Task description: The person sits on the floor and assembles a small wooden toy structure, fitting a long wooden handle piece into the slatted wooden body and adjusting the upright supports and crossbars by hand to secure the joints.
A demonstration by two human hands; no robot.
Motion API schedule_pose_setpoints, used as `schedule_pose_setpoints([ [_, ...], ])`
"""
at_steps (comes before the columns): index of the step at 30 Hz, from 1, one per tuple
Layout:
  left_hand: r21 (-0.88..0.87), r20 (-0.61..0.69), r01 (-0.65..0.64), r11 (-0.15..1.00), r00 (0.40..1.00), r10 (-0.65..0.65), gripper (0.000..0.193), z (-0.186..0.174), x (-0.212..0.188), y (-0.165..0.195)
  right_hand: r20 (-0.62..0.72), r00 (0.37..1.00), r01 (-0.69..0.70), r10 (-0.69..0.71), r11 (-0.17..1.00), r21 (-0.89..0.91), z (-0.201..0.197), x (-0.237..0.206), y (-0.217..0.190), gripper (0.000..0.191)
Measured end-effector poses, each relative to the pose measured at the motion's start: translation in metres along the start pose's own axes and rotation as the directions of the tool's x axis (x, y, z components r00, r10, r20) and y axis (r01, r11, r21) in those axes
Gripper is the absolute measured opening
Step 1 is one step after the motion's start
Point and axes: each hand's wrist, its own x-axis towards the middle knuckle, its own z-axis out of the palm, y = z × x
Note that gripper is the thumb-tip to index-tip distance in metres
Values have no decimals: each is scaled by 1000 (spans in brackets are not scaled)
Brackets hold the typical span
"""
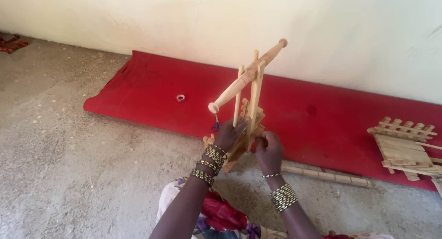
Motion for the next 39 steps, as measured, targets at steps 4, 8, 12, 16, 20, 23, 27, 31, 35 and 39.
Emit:
schedule_pose_setpoints([
  [4,93,1,81,992,997,-81,52,-2,2,-2,19,994,-108,106,990,94,13,-22,-4,7],
  [8,-71,-21,-7,997,1000,6,50,-4,-1,1,-4,999,-50,51,983,175,30,-28,-6,11],
  [12,-258,-21,95,962,994,-104,41,-3,-7,1,34,999,-29,26,995,92,44,-44,-14,12],
  [16,-199,-124,-35,979,992,10,34,-3,-8,1,148,988,-74,49,983,168,40,-66,-32,10],
  [20,-350,-18,-41,936,999,37,36,-9,-6,19,43,997,54,-62,983,175,16,-32,-55,6],
  [23,-350,-53,-196,916,980,190,38,-17,-1,46,-95,983,173,-158,969,175,8,13,-78,4],
  [27,-237,-96,-318,918,948,304,36,-37,5,83,-109,829,552,-548,834,11,8,40,-97,10],
  [31,-47,-191,-107,993,977,96,32,-49,0,99,48,786,615,-616,772,-163,18,26,-86,20],
  [35,-81,-175,-276,958,950,259,36,-52,-3,103,191,803,593,-565,788,-162,23,4,-63,7],
  [39,-172,-131,-274,946,958,254,36,-52,1,103,167,770,636,-616,762,-120,22,7,-58,10],
])
